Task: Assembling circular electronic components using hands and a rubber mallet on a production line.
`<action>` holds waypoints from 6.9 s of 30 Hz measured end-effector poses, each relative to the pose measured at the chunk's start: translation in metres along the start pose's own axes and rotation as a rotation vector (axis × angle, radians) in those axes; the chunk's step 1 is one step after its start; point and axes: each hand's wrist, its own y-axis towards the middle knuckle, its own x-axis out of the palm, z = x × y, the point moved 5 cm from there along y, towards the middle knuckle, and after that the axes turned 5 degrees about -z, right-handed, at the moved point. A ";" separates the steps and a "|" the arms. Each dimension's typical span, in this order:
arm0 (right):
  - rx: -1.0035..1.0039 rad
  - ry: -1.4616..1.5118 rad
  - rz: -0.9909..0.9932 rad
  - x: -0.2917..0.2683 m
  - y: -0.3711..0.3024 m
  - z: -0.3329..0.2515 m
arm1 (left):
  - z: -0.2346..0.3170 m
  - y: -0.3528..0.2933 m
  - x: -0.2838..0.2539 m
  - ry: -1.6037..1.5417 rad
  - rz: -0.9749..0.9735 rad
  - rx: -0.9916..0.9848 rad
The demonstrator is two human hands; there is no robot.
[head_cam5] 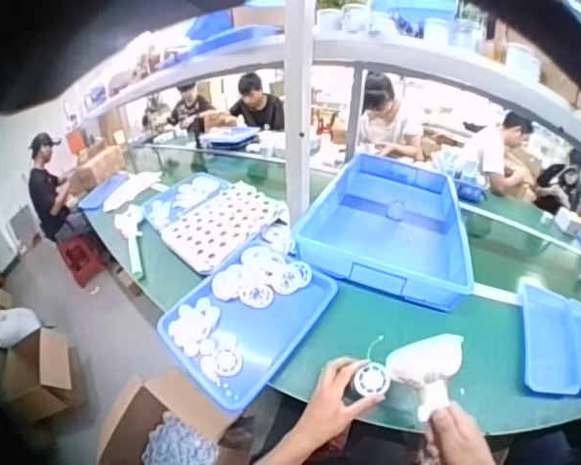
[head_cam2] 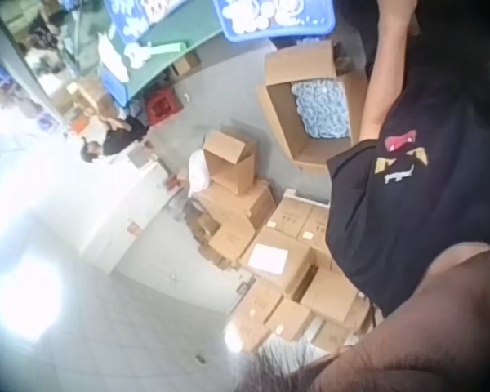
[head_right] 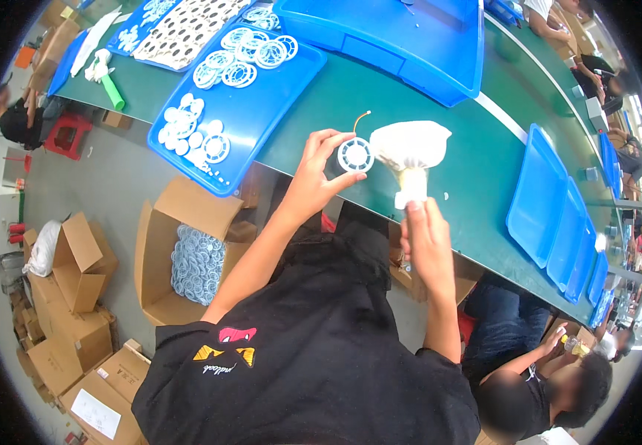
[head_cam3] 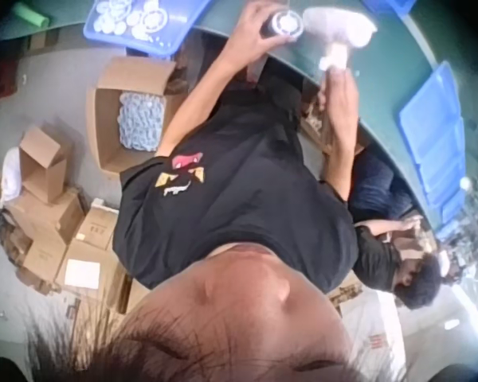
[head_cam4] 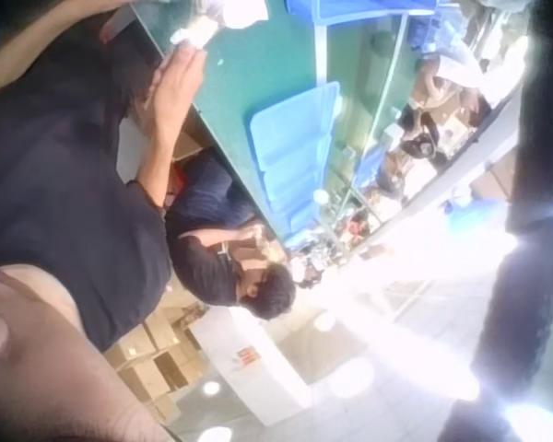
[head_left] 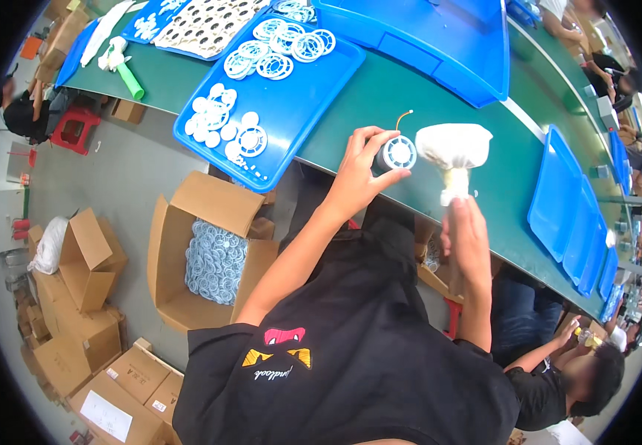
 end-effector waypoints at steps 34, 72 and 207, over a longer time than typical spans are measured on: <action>-0.077 0.044 0.089 -0.014 0.010 0.012 | -0.007 -0.003 0.006 0.000 0.017 -0.004; -0.317 0.180 0.003 0.009 0.030 0.003 | -0.008 -0.004 0.005 -0.008 0.038 -0.084; -0.580 0.534 1.127 -0.263 -0.003 0.103 | 0.051 0.026 0.097 -0.047 -0.561 -0.229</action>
